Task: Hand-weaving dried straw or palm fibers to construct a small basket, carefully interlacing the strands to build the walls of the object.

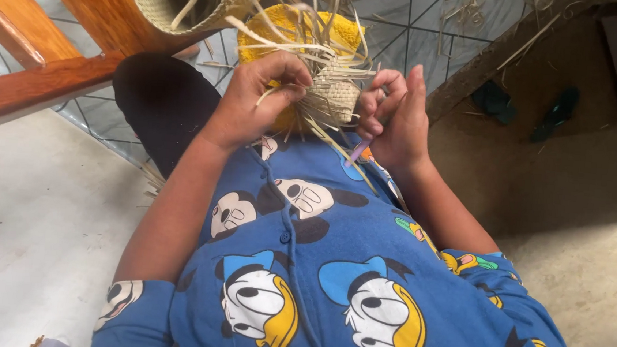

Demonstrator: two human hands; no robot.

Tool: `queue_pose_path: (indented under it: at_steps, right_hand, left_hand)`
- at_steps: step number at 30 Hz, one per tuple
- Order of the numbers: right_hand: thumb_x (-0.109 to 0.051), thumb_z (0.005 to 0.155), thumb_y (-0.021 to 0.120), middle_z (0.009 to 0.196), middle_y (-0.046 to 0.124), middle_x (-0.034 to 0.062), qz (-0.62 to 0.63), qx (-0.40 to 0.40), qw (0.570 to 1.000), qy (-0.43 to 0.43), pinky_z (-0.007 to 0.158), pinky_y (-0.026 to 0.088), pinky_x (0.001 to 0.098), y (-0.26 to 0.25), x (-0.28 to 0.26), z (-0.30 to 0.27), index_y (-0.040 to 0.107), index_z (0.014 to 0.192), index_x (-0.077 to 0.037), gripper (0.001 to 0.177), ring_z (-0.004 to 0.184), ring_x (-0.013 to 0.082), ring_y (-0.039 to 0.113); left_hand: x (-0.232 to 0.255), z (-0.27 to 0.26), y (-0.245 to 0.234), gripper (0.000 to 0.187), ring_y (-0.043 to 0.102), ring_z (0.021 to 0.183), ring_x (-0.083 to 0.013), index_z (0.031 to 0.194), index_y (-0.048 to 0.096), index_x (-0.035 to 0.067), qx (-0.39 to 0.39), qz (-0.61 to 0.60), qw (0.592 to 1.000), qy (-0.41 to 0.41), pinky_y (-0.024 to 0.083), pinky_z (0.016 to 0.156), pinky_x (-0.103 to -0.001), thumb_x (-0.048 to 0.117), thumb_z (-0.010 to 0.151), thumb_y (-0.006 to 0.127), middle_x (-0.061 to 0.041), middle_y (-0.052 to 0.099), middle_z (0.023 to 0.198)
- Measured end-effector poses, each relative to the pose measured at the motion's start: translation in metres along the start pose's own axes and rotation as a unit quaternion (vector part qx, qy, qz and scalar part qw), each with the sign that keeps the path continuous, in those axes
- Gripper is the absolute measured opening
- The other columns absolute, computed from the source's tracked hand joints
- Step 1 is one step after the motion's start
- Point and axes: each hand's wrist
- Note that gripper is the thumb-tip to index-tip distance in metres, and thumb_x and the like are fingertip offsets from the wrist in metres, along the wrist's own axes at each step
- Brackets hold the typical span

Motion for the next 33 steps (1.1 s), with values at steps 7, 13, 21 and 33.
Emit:
queue_pose_path:
  at_steps: [7, 13, 21, 33]
  right_hand:
    - [-0.060, 0.105, 0.039, 0.057, 0.031, -0.0001, 0.024, -0.097, 0.994, 0.054, 0.032, 0.023, 0.0244, -0.002, -0.007, -0.022, 0.061, 0.101, -0.015, 0.049, 0.039, 0.0072, 0.025]
    - [-0.040, 0.118, 0.033, 0.072, 0.040, -0.0013, -0.524, 0.006, 0.838, -0.152, 0.061, 0.032, 0.0279, -0.006, -0.063, -0.007, 0.058, 0.104, -0.008, 0.043, 0.066, 0.0107, 0.038]
    - [-0.034, 0.110, 0.064, 0.096, 0.075, 0.0113, -0.832, -0.106, 0.508, -0.196, 0.058, 0.049, 0.0522, 0.020, -0.077, 0.001, 0.066, 0.143, -0.023, 0.034, 0.081, 0.0393, 0.071]
    - [-0.006, 0.105, 0.076, 0.097, 0.073, 0.0062, -0.749, -0.149, 0.548, -0.341, 0.066, 0.048, 0.0413, 0.009, -0.062, -0.003, 0.081, 0.123, -0.015, 0.020, 0.077, 0.0292, 0.061]
  left_hand:
    - [-0.005, 0.015, -0.013, 0.021, 0.074, 0.107, -0.0196, 0.116, 0.076, 0.007, -0.105, 0.020, 0.993, 0.047, 0.060, 0.097, -0.030, -0.007, 0.103, 0.066, -0.009, 0.077, 0.111]
    - [-0.003, 0.021, -0.008, 0.025, 0.074, 0.112, -0.0197, 0.122, 0.075, 0.004, -0.120, 0.015, 0.993, 0.006, 0.060, 0.100, -0.030, -0.005, 0.099, 0.068, -0.011, 0.077, 0.119]
    - [0.006, 0.019, -0.006, 0.030, 0.073, 0.115, -0.0199, 0.124, 0.075, 0.005, -0.116, 0.033, 0.993, -0.005, 0.058, 0.102, -0.031, -0.003, 0.097, 0.065, -0.011, 0.077, 0.121]
    - [0.006, 0.016, 0.000, 0.031, 0.073, 0.117, -0.0195, 0.124, 0.075, 0.007, -0.100, 0.023, 0.994, -0.020, 0.057, 0.104, -0.031, 0.000, 0.096, 0.065, -0.010, 0.077, 0.122]
Point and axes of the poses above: each hand's wrist, its own z-axis towards the middle knuckle, its own y-axis out of the palm, x = y × z
